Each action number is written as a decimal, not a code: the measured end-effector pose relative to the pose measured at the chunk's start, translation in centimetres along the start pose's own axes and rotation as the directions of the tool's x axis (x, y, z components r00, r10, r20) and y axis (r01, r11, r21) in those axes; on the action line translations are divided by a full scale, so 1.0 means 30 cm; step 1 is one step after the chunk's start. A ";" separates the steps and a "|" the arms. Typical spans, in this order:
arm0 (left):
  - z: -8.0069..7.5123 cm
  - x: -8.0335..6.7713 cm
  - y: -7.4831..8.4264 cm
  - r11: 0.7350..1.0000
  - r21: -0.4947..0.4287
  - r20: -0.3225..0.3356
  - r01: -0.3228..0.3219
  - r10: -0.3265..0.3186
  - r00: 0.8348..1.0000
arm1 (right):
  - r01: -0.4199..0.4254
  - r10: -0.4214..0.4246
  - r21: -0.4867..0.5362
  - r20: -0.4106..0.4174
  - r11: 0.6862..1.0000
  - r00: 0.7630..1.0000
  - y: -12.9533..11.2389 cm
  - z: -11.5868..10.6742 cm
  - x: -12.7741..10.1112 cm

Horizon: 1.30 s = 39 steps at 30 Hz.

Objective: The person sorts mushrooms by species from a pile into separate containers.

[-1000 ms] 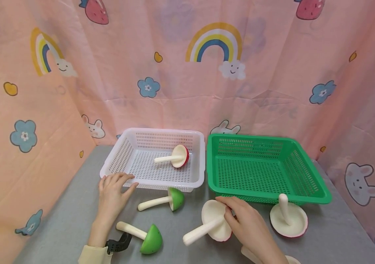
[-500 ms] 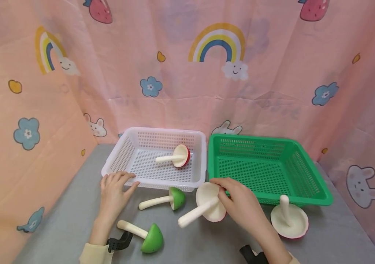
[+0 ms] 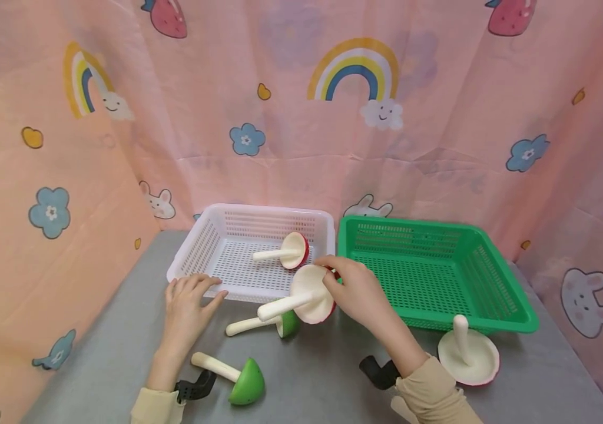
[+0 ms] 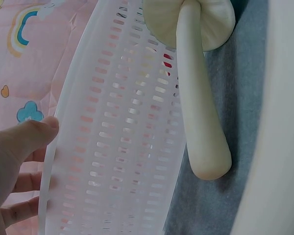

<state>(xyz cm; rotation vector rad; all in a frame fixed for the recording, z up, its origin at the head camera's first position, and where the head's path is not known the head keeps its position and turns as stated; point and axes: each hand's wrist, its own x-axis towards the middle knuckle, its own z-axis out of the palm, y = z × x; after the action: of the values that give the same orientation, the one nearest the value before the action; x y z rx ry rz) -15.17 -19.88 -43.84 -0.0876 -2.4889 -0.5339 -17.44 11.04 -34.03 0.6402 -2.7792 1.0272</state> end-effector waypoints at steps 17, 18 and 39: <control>0.002 0.003 0.004 1.000 0.001 -0.016 -0.008 0.008 1.000 | -0.102 0.102 0.016 0.030 0.995 0.994 0.030 0.025 0.137; 0.002 0.003 0.004 1.000 0.001 -0.013 -0.007 0.007 1.000 | -0.114 0.114 0.010 0.028 0.993 0.993 0.033 0.027 0.145; 0.006 0.000 -0.003 1.000 -0.003 -0.017 -0.003 0.003 1.000 | -0.196 0.195 -0.130 -0.019 0.972 0.981 0.051 0.133 0.237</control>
<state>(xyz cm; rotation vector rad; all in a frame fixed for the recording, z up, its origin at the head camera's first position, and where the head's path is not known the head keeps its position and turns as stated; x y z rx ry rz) -15.29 -19.90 -44.00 -0.0873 -2.4715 -0.5351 -24.37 7.04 -36.27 0.3512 -2.9195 0.8650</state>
